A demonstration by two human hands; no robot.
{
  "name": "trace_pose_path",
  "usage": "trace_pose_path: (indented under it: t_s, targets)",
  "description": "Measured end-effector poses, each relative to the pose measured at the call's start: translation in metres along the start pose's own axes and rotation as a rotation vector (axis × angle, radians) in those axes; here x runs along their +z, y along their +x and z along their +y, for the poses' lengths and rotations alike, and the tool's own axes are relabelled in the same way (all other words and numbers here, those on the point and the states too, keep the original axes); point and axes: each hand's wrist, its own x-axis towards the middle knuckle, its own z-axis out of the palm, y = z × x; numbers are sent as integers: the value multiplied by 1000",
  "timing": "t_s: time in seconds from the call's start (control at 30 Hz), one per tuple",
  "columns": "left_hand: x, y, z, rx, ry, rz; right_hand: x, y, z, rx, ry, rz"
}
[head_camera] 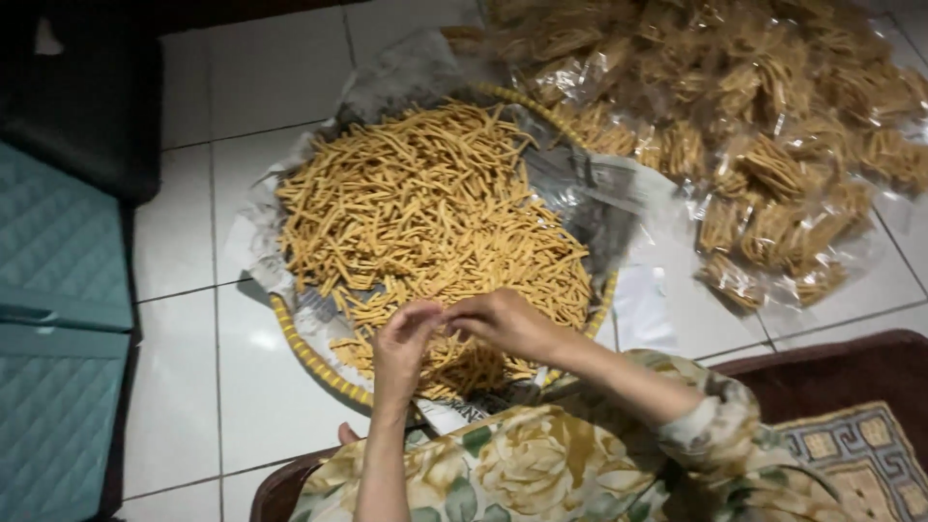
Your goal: Packing thin noodle-like snacks into small plastic bags from a large pile on a tray.
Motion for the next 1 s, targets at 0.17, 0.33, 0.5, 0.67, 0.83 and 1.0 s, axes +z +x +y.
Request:
trace_pose_path:
  t_s: [0.17, 0.33, 0.5, 0.67, 0.83, 1.0]
  targets:
    - [-10, 4, -11, 139, 129, 203, 27, 28, 18, -115, -145, 148]
    - [-8, 3, -17, 180, 206, 187, 32, 28, 45, -261, -153, 309]
    - [-14, 9, -46, 382, 498, 131, 24, 27, 59, -238, -159, 241]
    - [-14, 5, -52, 476, 641, 108, 42, 33, 89, -274, -260, 227]
    - [-16, 7, -70, 551, 679, 118, 46, 31, 89, -298, -252, 182]
    - [-9, 3, -53, 542, 576, 130, 51, 34, 110, -325, -275, 182]
